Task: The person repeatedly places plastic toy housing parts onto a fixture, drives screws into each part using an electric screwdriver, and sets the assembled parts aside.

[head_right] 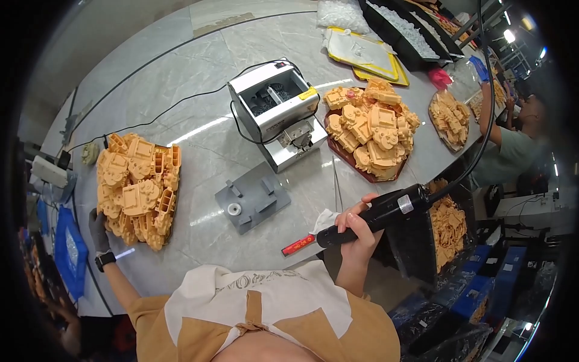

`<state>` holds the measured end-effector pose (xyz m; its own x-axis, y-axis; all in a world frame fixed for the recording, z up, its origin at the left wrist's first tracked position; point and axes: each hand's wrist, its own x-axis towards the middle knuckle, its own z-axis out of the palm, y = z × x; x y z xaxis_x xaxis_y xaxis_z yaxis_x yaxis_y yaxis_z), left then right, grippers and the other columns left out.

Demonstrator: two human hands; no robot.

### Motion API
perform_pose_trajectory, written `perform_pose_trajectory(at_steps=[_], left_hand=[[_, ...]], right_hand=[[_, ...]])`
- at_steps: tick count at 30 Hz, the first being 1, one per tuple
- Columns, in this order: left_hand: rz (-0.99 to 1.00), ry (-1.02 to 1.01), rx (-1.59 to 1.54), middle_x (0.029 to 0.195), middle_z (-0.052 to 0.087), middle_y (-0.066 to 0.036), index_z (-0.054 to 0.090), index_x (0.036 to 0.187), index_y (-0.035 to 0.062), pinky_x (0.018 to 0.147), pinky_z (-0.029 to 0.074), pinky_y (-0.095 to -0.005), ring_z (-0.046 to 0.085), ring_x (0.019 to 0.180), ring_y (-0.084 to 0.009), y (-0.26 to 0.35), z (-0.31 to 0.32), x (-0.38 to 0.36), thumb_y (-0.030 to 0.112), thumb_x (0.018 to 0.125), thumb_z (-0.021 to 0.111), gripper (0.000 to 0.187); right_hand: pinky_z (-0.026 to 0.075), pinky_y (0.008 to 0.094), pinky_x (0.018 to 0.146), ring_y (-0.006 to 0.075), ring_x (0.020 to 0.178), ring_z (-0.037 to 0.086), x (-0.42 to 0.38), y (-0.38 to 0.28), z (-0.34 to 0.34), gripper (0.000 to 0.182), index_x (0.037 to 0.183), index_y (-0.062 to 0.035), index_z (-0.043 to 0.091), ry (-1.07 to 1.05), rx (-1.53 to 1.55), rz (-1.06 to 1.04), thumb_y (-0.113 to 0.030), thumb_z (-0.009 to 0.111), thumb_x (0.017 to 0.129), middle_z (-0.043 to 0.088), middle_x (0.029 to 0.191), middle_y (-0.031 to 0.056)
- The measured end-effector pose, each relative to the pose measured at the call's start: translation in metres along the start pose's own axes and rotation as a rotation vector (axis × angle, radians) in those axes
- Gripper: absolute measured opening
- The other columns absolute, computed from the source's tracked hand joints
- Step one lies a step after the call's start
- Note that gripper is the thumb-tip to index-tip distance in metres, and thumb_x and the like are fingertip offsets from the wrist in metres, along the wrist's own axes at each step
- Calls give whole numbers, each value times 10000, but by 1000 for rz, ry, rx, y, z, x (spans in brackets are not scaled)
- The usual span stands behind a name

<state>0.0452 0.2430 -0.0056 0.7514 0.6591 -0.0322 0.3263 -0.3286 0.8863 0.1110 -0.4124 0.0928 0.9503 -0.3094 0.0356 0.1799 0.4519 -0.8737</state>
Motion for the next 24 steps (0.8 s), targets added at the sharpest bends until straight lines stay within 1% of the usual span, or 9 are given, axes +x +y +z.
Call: perform_pose_trajectory(at_steps=[2,7,11,13,17,18,20,22,24], left_hand=[[20,47,-67,937,565,-64,506,1049,-20,695,428,-250,524,772,-126,-7,-2,-3,208,835,566,319],[170,270,-5,970,549,-98,478,1045,-34,791,439,-274,536,886,-163,0,4,-17,127,795,633,335],[242,416,-64,1001,553,-108,477,1062,-38,776,458,-278,549,889,-171,-28,-14,-4,102,796,640,342],[334,612,-144,1044,552,-126,469,1094,-50,763,475,-278,558,901,-178,-8,-14,-10,86,798,634,365],[481,745,-41,1051,561,-105,452,1169,-42,786,482,-286,571,888,-187,76,7,-58,46,820,588,384],[448,688,-192,1121,531,-117,434,1202,-32,807,478,-296,556,951,-203,113,22,-81,58,837,547,393],[491,258,-428,1189,483,-138,409,1237,-20,841,465,-310,522,1027,-223,187,65,-131,144,846,531,441],[394,25,-149,1201,466,-149,392,1247,-29,915,405,-335,484,1079,-235,208,117,-172,210,772,612,576],[346,-557,-215,1161,491,-143,408,1243,-8,913,387,-322,482,1071,-213,235,171,-183,182,787,600,530]], right_hand=[[415,311,540,136,464,446,1,0,-2,397,1090,-44,403,1,-11,6,-49,535,715,432,626,27],[412,310,539,136,466,445,4,2,2,401,1091,-45,405,10,-15,27,-47,536,713,429,626,26],[409,304,537,135,465,441,6,4,6,392,1087,-46,406,-1,-16,28,-47,533,716,421,622,23],[408,304,536,135,465,439,6,5,6,389,1085,-46,405,-8,-16,26,-48,531,717,418,621,23],[407,308,533,138,461,437,5,6,3,387,1079,-49,403,9,-24,39,-51,531,714,417,610,24],[406,310,532,139,460,436,7,6,3,388,1078,-51,402,9,-31,31,-52,532,712,416,605,24],[406,310,531,139,460,435,8,7,7,387,1075,-50,402,7,-45,17,-53,532,711,414,601,24],[406,311,530,139,459,435,9,8,12,385,1072,-50,403,-3,-58,16,-53,532,710,413,598,25],[405,310,532,139,459,434,9,11,18,385,1067,-46,402,-22,-29,56,-53,531,705,413,600,26]])
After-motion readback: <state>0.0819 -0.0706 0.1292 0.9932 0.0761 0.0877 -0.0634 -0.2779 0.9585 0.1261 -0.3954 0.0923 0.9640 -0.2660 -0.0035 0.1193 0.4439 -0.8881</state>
